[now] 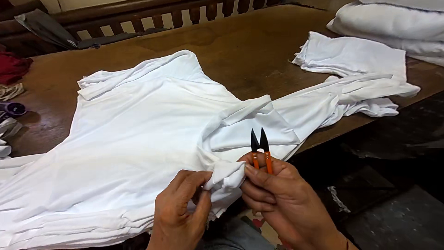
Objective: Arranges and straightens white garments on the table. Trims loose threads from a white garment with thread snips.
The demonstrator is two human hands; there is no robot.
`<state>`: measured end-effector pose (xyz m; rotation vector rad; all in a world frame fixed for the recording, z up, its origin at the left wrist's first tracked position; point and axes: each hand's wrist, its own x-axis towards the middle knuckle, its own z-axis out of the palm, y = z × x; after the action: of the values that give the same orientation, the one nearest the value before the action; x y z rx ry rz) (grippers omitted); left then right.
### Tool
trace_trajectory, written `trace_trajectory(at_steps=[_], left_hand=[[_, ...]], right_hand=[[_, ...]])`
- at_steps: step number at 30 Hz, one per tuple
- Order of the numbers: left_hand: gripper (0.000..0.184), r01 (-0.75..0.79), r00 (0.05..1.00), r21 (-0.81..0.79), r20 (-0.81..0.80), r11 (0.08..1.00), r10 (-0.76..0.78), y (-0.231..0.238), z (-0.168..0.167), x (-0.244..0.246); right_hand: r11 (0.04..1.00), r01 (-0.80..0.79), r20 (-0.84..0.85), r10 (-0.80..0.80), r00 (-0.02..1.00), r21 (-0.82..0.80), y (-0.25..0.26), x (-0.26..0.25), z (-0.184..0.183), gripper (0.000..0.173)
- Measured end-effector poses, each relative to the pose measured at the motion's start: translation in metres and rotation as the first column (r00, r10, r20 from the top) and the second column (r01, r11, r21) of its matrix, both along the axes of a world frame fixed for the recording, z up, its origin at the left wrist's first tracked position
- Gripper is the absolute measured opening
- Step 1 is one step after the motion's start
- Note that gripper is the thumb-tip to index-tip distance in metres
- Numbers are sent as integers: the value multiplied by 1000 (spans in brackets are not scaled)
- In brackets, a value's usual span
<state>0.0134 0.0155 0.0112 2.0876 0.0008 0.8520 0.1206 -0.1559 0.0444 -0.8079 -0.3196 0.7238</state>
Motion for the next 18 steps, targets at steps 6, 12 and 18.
trace_trajectory(at_steps=[6, 12, 18], left_hand=[[14, 179, 983, -333, 24, 926, -181, -8, -1, 0], [11, 349, 921, -935, 328, 69, -210, -11, 8, -4], [51, 309, 947, -889, 255, 338, -195, -20, 8, -3]], right_hand=[[987, 53, -4, -54, 999, -155, 8, 0, -7, 13], [938, 101, 231, -23, 973, -331, 8, -2, -28, 9], [939, 134, 298, -36, 954, -317, 5, -5, -38, 13]])
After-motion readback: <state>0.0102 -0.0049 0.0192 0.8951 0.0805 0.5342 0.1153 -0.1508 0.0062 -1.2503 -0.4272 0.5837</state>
